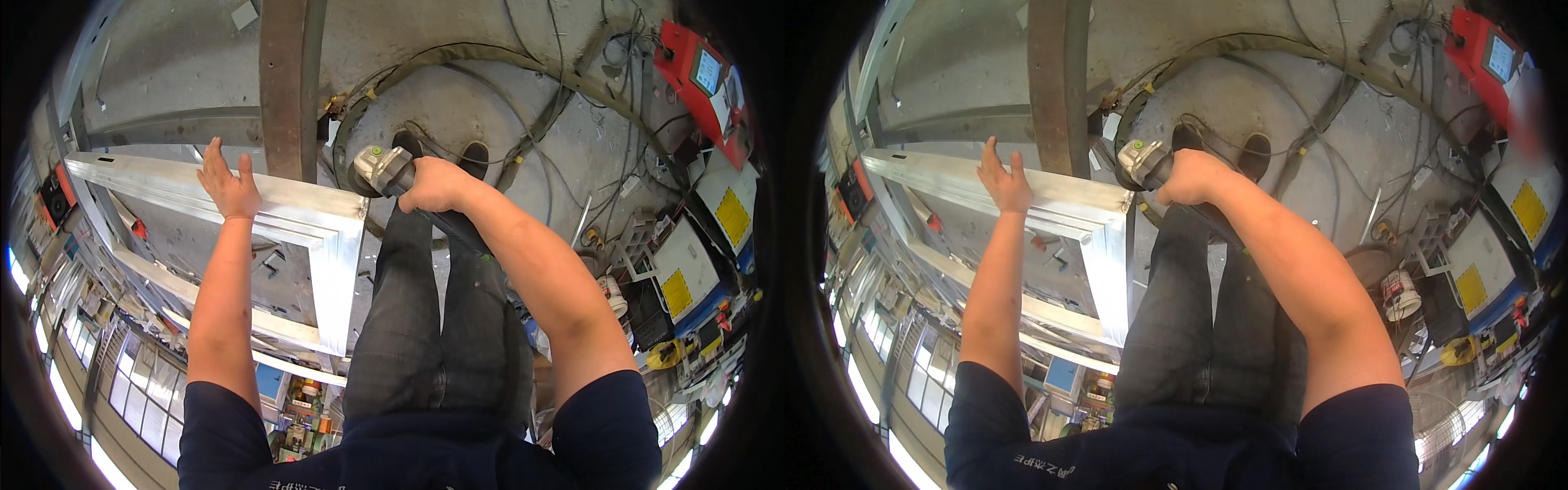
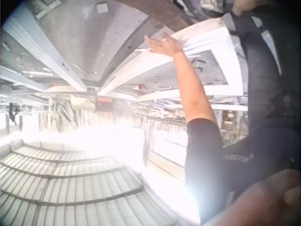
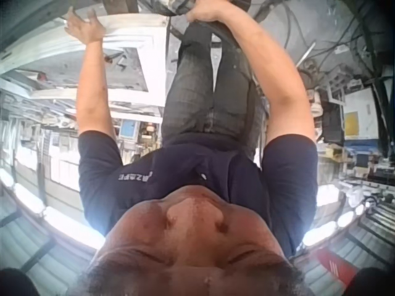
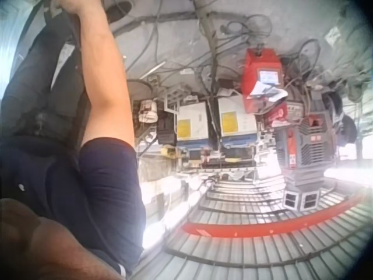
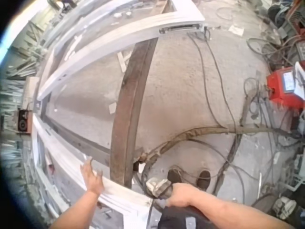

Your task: The person uses an angle grinder to smooth the edges and corners of white metal window frames. They reposition the frames on a workbench and continue grinding different sections to finish the surfaces.

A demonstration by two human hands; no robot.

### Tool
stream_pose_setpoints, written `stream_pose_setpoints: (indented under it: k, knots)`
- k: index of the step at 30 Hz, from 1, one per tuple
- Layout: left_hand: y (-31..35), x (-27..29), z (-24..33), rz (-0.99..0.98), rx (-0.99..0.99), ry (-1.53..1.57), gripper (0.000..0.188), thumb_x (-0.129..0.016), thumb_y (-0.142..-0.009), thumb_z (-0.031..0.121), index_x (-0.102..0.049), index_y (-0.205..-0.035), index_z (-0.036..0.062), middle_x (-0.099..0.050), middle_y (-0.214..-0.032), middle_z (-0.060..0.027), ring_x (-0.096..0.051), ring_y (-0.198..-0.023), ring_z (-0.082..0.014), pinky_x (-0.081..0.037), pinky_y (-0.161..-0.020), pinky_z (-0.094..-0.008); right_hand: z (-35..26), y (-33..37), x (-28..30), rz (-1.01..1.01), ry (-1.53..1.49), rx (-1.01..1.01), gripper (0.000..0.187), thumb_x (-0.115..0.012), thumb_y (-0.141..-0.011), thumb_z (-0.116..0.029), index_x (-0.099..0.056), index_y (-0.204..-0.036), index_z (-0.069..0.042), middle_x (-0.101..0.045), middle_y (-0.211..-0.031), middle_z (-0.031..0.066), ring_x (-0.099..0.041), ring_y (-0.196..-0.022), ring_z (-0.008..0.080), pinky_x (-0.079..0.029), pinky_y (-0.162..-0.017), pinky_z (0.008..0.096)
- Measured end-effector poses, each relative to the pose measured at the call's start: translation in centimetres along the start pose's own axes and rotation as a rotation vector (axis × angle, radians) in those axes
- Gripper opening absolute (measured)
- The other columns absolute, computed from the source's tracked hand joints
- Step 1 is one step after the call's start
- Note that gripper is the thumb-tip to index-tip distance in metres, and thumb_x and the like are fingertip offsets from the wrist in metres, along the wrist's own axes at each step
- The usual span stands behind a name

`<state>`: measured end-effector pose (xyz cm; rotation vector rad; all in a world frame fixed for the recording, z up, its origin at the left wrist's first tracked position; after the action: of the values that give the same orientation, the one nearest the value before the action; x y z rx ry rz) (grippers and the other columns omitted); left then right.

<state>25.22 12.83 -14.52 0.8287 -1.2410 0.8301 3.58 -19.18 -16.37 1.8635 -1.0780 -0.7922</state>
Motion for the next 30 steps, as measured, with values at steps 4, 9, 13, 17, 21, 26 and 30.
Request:
stream_pose_setpoints:
  k: [4,9,13,17,21,26,30]
  knots:
    - [0.2,0.0,-0.1,0.001,-0.012,0.002,0.068,-0.049,-0.101,0.056,-0.039,-0.152,0.0119,-0.045,-0.154,-0.0087,-0.035,-0.147,-0.0311,-0.011,-0.121,-0.0619,0.2,0.4,-0.2,0.004,-0.010,0.034,0.057,-0.078,-0.063,-0.032,-0.069,-0.103,0.008,-0.073,-0.099,0.0250,-0.071,-0.096,0.0355,-0.054,-0.085,0.0408]
    - [0.1,0.0,0.1,0.008,-0.013,-0.009,0.069,-0.048,-0.101,0.057,-0.039,-0.152,0.0119,-0.044,-0.154,-0.0093,-0.034,-0.148,-0.0311,-0.012,-0.121,-0.0620,0.3,0.4,-0.6,0.029,-0.010,0.066,0.056,-0.079,-0.063,-0.032,-0.069,-0.102,0.007,-0.072,-0.100,0.0252,-0.071,-0.096,0.0359,-0.055,-0.085,0.0414]
    - [0.4,0.1,-0.1,0.009,-0.009,-0.001,0.069,-0.049,-0.101,0.057,-0.038,-0.152,0.0119,-0.045,-0.154,-0.0092,-0.034,-0.148,-0.0314,-0.011,-0.121,-0.0620,-0.2,0.6,-0.3,-0.004,-0.012,-0.007,0.061,-0.077,-0.062,-0.029,-0.065,-0.109,0.008,-0.071,-0.101,0.0254,-0.070,-0.094,0.0367,-0.054,-0.086,0.0409]
    - [0.0,0.1,0.2,0.029,-0.037,-0.008,0.069,-0.049,-0.101,0.056,-0.039,-0.153,0.0114,-0.045,-0.154,-0.0112,-0.038,-0.145,-0.0322,-0.012,-0.121,-0.0611,-0.1,1.1,-0.3,-0.016,-0.026,0.045,0.060,-0.077,-0.062,-0.029,-0.065,-0.106,0.009,-0.072,-0.097,0.0256,-0.070,-0.094,0.0365,-0.054,-0.084,0.0410]
    - [0.0,0.1,0.1,0.025,-0.029,-0.015,0.070,-0.048,-0.101,0.058,-0.039,-0.153,0.0112,-0.045,-0.154,-0.0124,-0.039,-0.145,-0.0329,-0.013,-0.121,-0.0608,-0.3,0.9,-0.4,-0.001,-0.034,0.023,0.061,-0.077,-0.062,-0.029,-0.065,-0.107,0.009,-0.071,-0.098,0.0261,-0.070,-0.094,0.0367,-0.054,-0.085,0.0411]
    - [0.0,0.1,0.2,0.016,-0.039,-0.022,0.071,-0.048,-0.101,0.058,-0.039,-0.153,0.0112,-0.045,-0.154,-0.0125,-0.039,-0.144,-0.0333,-0.014,-0.120,-0.0604,-0.3,1.0,-0.3,0.013,-0.005,0.030,0.063,-0.077,-0.062,-0.030,-0.064,-0.110,0.010,-0.071,-0.101,0.0264,-0.069,-0.095,0.0369,-0.054,-0.086,0.0414]
    - [0.0,0.1,0.3,0.010,-0.045,-0.025,0.070,-0.048,-0.101,0.058,-0.039,-0.153,0.0109,-0.046,-0.153,-0.0124,-0.040,-0.144,-0.0334,-0.015,-0.120,-0.0604,-0.1,1.6,-0.5,-0.034,-0.020,0.062,0.058,-0.076,-0.063,-0.030,-0.065,-0.105,0.009,-0.071,-0.098,0.0255,-0.070,-0.093,0.0366,-0.054,-0.084,0.0416]
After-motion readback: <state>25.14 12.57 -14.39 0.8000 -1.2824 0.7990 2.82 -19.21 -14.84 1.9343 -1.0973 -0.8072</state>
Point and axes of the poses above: each hand's wrist, its own y-axis away from the middle knuckle, its own x-axis out of the back of the hand, z = x × y, the point moved 3 cm from there along -y, towards the middle knuckle
